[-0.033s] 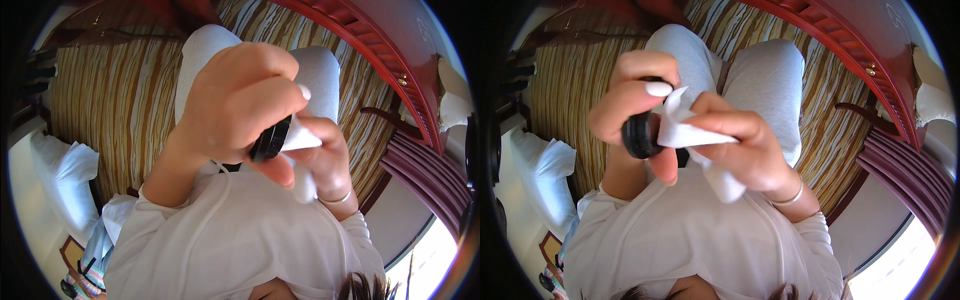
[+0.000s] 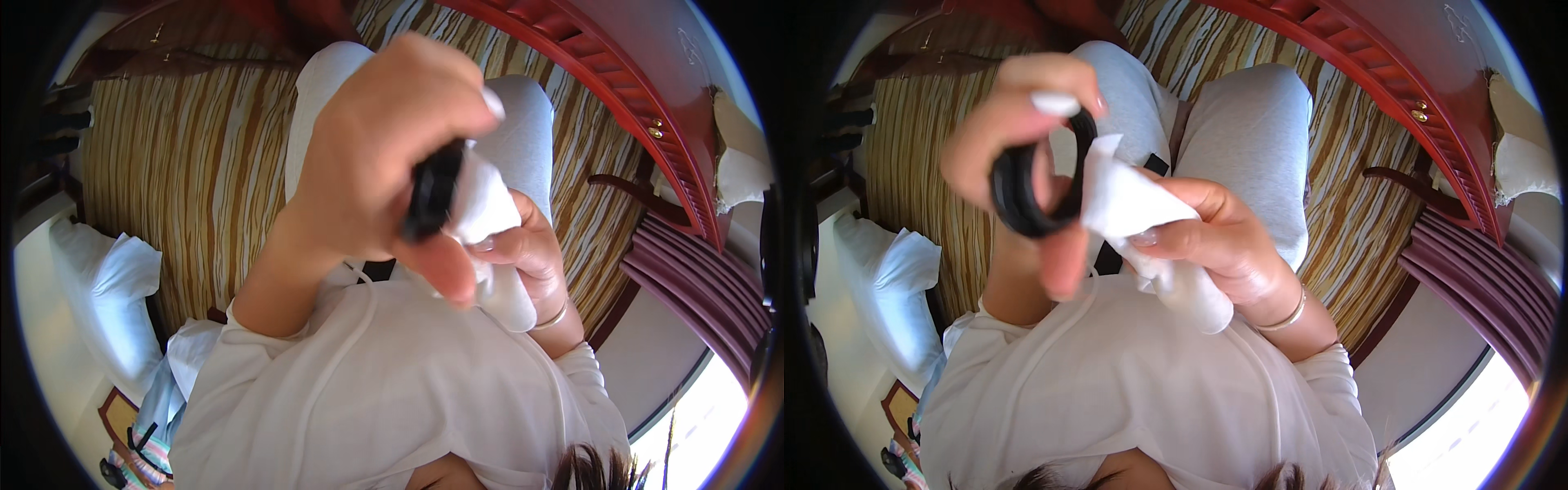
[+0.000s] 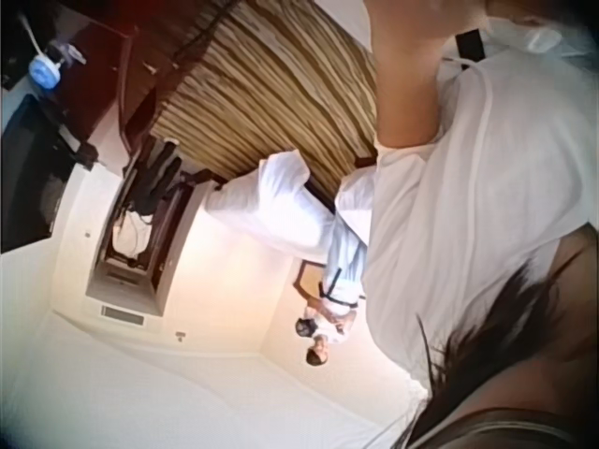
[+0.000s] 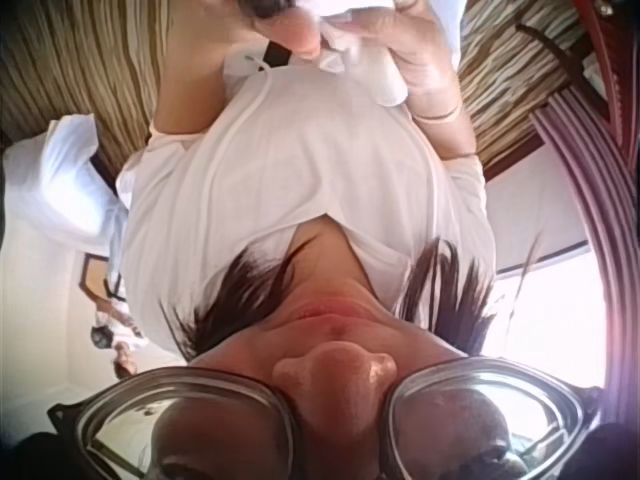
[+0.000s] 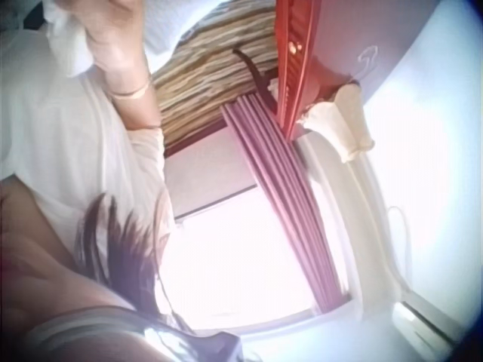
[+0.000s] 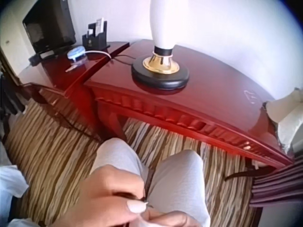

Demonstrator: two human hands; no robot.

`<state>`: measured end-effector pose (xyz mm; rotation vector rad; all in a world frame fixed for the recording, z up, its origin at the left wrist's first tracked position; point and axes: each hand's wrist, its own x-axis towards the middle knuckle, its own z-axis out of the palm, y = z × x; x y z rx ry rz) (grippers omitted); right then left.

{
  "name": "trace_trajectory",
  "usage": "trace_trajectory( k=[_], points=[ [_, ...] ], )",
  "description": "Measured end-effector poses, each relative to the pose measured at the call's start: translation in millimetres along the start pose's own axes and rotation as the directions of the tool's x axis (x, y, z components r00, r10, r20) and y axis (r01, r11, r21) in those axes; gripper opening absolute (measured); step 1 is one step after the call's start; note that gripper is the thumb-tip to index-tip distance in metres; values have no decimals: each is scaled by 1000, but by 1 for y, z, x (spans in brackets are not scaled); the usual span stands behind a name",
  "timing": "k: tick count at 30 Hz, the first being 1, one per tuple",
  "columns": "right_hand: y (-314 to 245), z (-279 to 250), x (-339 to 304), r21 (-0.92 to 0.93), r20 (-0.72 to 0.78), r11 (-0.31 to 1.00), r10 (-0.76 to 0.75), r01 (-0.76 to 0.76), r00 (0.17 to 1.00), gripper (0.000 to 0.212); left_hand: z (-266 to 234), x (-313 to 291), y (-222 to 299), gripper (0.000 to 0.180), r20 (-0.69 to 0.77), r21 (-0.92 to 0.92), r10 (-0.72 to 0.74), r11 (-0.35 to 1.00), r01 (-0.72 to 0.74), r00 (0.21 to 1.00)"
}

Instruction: The person sits on the floor and wipes a black lamp ring and the lamp base with a white cloth. They rotate the ring to clean all sides, then wipe the lamp's socket and body before placing the ring on the table.

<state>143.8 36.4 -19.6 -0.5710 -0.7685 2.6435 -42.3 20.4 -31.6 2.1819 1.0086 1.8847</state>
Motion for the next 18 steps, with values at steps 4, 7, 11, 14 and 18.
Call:
trace_trajectory(
  k=[4,7,11,14,18],
  points=[
    [6,-2,3,426,4,905,7,-8,1000,34,5,-2,-5,98,-69,-173,-165,973,151,984],
    [4,-1,9,416,-3,907,-76,70,997,36,5,-11,7,107,-39,-337,-353,885,320,935],
    [-6,4,1,-18,-125,982,-190,189,974,32,12,-7,35,112,-13,-436,-701,646,627,713],
    [-15,-10,7,-653,177,550,-558,521,811,22,6,-4,35,113,93,-433,-793,512,741,602],
    [-28,-6,15,-825,509,-125,-589,551,628,20,2,-1,37,111,169,-316,-808,497,808,564]
  ],
)
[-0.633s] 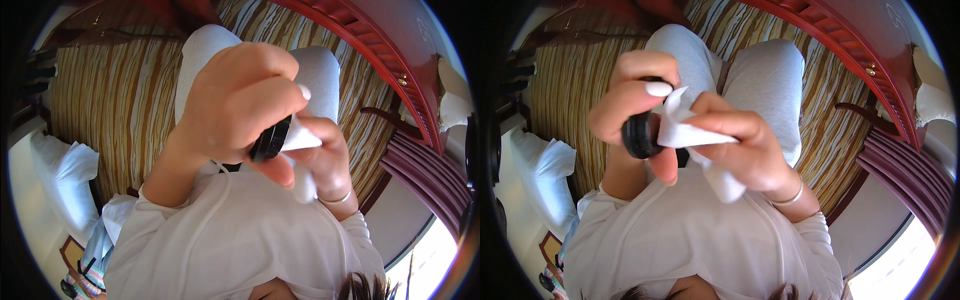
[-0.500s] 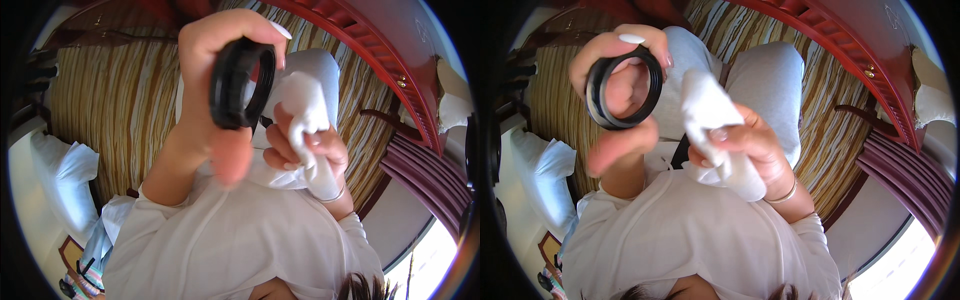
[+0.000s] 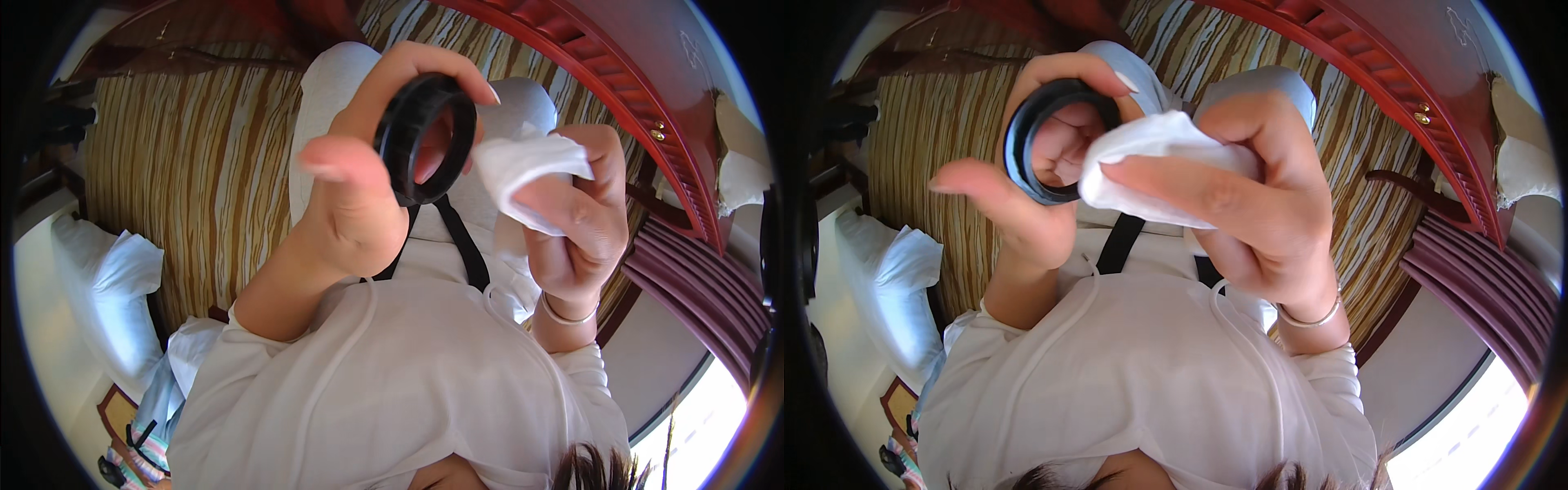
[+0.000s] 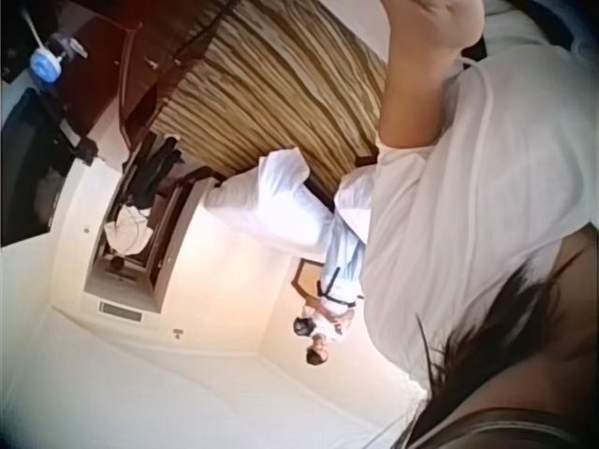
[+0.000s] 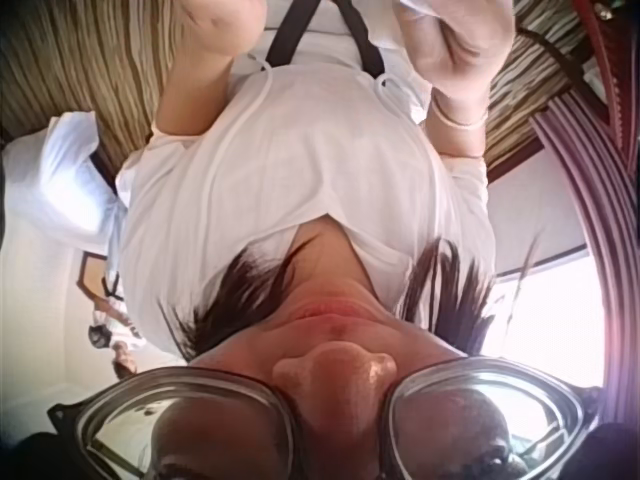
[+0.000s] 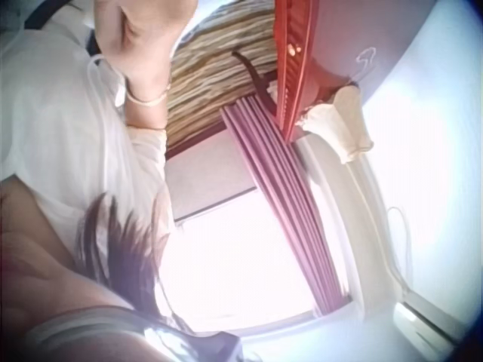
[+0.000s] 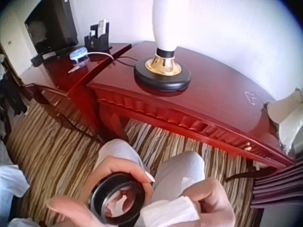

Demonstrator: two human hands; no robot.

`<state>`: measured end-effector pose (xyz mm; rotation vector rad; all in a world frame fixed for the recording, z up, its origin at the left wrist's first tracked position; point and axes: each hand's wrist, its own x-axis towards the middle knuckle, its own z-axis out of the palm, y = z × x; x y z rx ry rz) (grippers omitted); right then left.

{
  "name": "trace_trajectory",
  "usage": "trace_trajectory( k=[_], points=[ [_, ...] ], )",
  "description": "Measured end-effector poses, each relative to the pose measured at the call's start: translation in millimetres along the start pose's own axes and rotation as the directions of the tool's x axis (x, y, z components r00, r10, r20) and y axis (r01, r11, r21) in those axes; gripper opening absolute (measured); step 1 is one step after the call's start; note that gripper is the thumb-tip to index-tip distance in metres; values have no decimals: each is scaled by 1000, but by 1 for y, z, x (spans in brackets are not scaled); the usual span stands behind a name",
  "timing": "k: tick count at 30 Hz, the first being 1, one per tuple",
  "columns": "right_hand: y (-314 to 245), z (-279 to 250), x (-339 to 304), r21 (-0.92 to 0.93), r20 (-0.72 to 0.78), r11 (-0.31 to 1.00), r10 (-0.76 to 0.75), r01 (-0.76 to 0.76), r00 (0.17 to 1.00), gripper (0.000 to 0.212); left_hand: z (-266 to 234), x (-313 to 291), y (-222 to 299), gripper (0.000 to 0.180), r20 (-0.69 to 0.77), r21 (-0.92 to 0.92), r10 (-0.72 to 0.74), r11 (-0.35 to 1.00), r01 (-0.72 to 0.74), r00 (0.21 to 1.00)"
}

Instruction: The person sits on the floor and wipes a black lamp ring and the lamp base with a white cloth. They rotate the ring to clean all sides, then wipe the lamp's socket and body before placing the ring on the table.

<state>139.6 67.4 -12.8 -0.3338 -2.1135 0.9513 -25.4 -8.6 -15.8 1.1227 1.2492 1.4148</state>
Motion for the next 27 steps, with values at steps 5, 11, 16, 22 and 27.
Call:
trace_trajectory(
  k=[5,11,16,22,27],
  points=[
    [-3,6,0,-221,85,974,66,-46,994,26,1,2,4,102,-59,219,17,976,-4,998],
    [-10,15,-10,473,244,741,410,-477,879,30,-6,17,-31,82,84,403,621,694,-596,779],
    [-10,-5,-4,662,744,-463,504,-590,440,25,-18,30,-28,71,359,624,738,265,-735,571],
    [-4,1,-18,722,688,-537,486,-436,539,23,-10,38,-42,66,338,511,720,401,-761,606],
    [9,8,-30,530,331,725,300,-439,895,36,1,10,-39,62,200,209,320,909,-359,926]
  ],
)
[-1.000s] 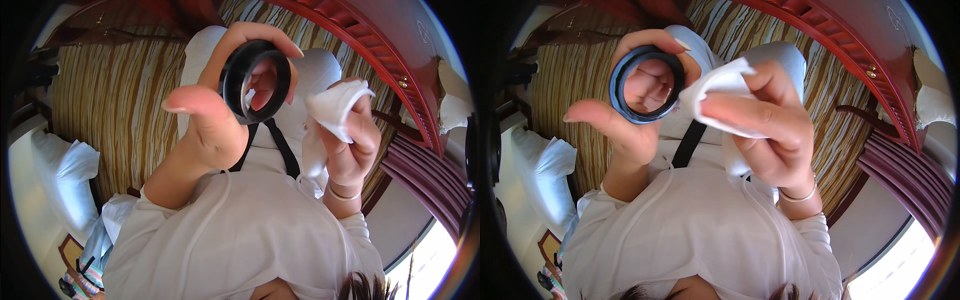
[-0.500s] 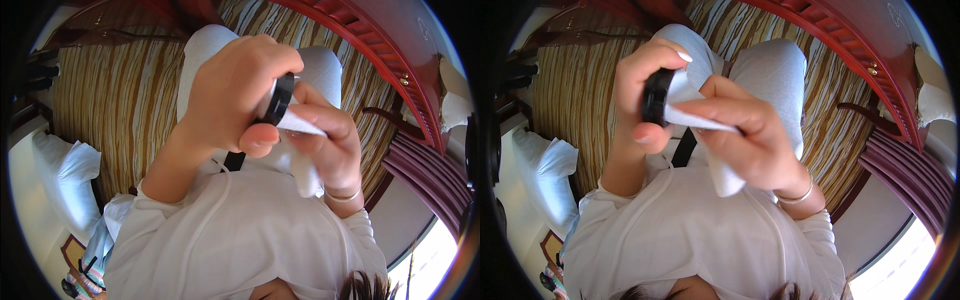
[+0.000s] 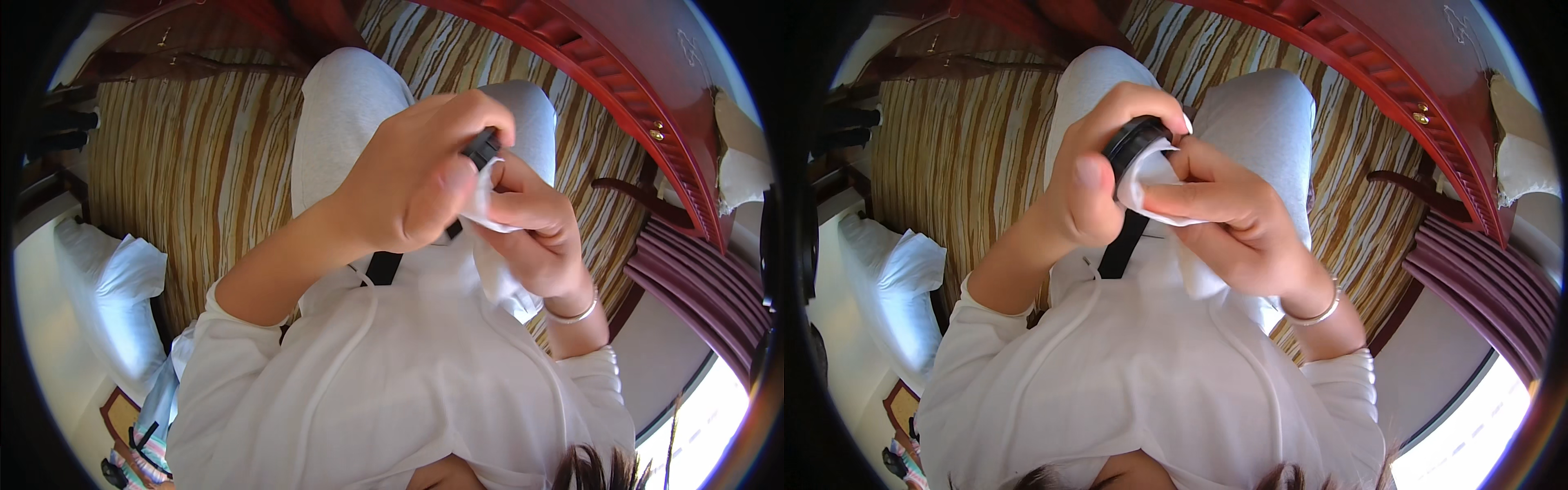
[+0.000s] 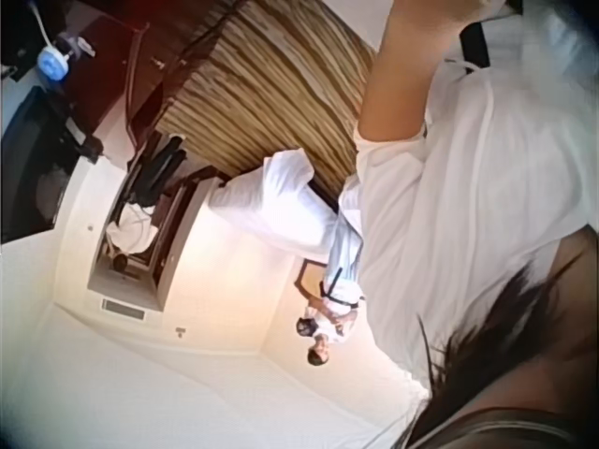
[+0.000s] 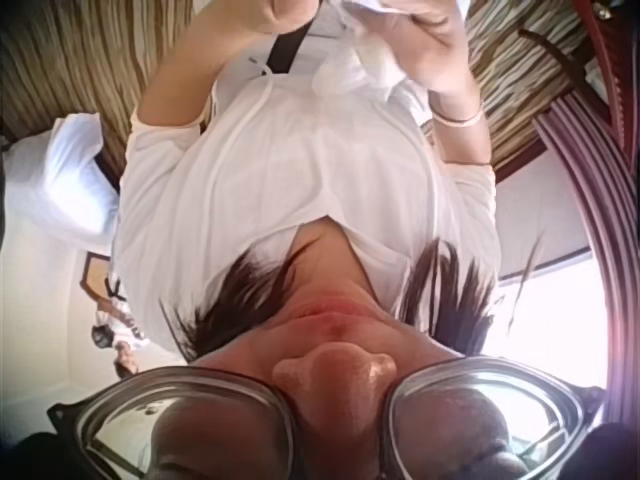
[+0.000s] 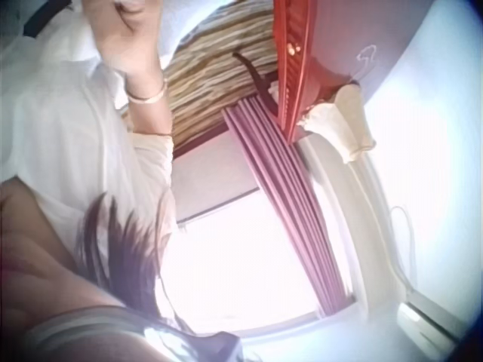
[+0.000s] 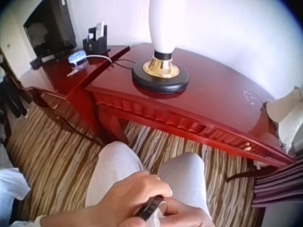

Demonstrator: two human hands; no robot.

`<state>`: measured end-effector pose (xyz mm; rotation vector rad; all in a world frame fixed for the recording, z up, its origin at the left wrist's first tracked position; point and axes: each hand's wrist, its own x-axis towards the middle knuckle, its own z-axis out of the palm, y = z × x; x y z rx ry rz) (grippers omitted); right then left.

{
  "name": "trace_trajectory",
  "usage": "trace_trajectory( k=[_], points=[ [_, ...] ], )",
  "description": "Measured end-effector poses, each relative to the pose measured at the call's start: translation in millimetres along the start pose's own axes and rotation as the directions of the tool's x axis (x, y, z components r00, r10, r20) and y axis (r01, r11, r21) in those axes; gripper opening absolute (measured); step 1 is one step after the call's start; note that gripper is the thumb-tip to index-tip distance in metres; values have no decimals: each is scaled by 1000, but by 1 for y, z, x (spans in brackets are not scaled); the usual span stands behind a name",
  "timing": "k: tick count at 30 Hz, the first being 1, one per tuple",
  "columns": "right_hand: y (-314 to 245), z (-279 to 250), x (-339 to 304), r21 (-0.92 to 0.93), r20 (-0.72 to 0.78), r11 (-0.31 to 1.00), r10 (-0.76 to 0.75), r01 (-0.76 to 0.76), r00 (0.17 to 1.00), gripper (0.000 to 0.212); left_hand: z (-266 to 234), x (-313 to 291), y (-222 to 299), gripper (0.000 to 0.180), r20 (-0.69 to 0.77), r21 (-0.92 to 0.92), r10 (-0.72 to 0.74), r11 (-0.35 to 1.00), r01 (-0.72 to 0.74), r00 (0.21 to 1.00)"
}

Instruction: The person sits on the floor and wipes a black lamp ring and the lamp base with a white cloth. They rotate the ring to clean all sides, then wipe the lamp's socket and body before placing the ring on the table.

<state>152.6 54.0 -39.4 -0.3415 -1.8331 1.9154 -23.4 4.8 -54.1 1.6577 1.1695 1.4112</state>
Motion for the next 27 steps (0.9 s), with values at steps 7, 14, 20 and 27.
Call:
trace_trajectory(
  k=[7,14,20,27],
  points=[
    [3,-21,12,-898,436,62,-12,436,900,19,10,-20,-15,50,110,-258,-772,586,768,626],
    [4,-37,46,-716,689,-242,-91,655,719,5,-26,-2,-16,48,597,-431,-791,-175,885,135],
    [-21,-52,68,-546,835,-237,-74,803,546,14,-25,-5,0,52,783,-265,-619,-245,933,60],
    [-26,-51,65,-527,850,-96,-71,844,522,21,-26,-1,-1,53,881,-186,-471,-237,954,55]
  ],
)
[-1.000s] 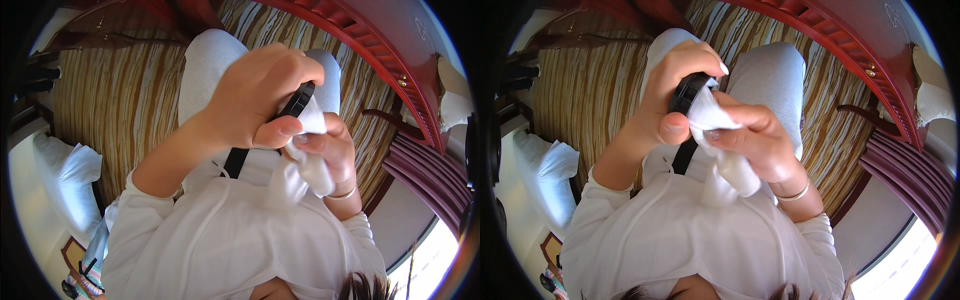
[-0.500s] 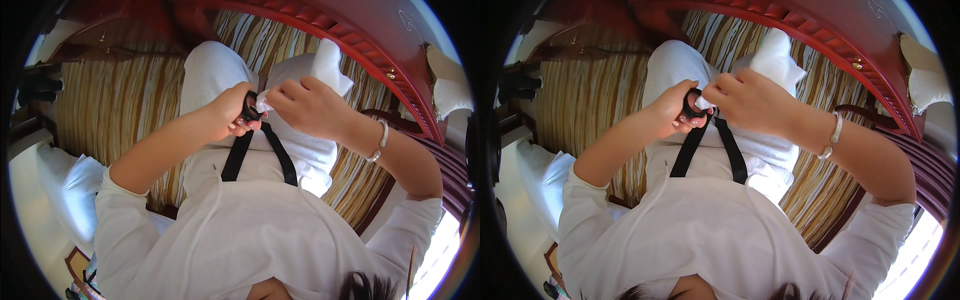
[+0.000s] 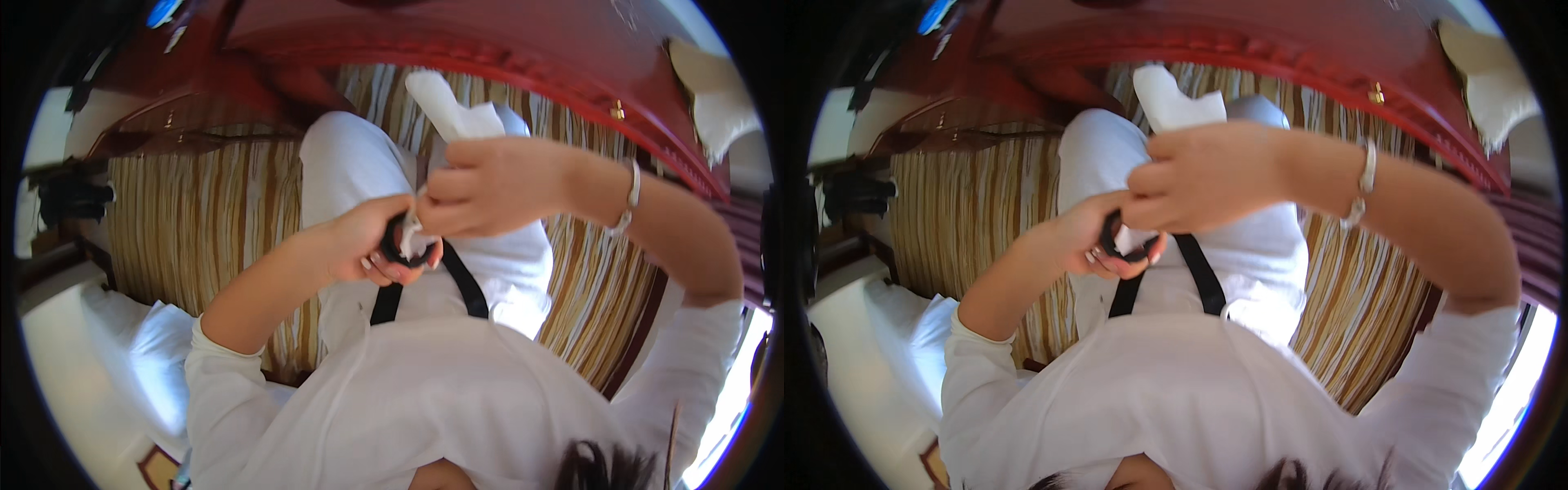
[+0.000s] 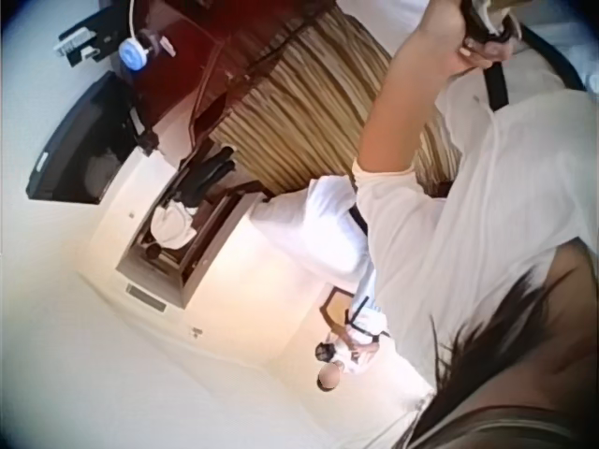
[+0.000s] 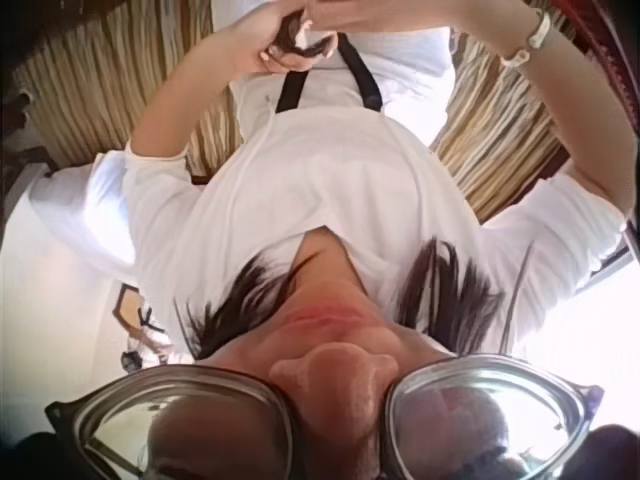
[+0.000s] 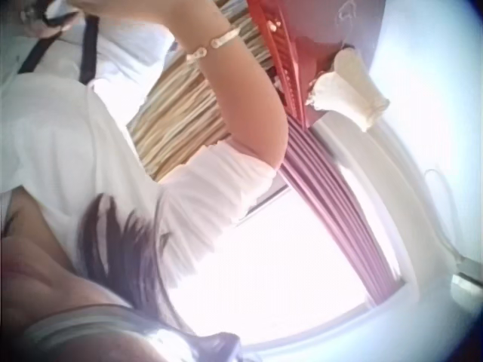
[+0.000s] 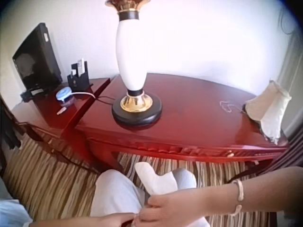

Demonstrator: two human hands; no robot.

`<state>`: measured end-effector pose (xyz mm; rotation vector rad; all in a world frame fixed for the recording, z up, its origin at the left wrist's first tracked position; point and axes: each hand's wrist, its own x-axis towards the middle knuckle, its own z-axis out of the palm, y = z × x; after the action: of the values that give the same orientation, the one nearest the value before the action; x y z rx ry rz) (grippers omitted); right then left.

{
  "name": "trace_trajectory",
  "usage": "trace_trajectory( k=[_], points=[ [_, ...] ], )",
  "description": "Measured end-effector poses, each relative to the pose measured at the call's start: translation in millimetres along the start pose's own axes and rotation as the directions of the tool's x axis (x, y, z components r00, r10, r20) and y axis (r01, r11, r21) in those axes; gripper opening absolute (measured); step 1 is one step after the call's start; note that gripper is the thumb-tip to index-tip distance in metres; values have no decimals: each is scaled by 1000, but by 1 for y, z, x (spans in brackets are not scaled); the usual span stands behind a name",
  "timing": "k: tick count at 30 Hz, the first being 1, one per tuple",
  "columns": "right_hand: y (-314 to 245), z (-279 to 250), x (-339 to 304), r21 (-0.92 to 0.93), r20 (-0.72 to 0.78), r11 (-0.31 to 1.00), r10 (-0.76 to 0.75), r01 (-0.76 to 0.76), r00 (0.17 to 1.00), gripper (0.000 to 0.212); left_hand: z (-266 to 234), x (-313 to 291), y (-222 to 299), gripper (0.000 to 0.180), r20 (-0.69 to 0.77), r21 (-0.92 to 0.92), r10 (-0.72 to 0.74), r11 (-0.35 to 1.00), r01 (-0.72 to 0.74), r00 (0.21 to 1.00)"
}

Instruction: The person sits on the floor and wipes a black lamp ring and the lamp base with a white cloth. They rotate the ring to clean all sides, then wipe the lamp's socket and body before placing the ring on the table.

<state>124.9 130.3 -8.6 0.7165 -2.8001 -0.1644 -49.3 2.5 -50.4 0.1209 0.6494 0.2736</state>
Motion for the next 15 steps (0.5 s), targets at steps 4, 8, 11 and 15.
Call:
trace_trajectory(
  k=[4,8,11,15],
  points=[
    [-3,2,8,49,-6,997,64,-63,998,15,1,-3,1,53,-14,-86,64,994,-65,998],
    [-12,2,12,133,-66,936,337,-327,939,11,15,-16,4,52,-333,67,312,949,-308,890],
    [-19,-3,14,214,-30,860,481,-464,876,19,32,-26,5,49,-564,325,619,775,-542,547],
    [-32,1,24,546,-91,604,732,-581,676,23,42,-19,12,50,-377,707,904,421,-568,201]
  ],
)
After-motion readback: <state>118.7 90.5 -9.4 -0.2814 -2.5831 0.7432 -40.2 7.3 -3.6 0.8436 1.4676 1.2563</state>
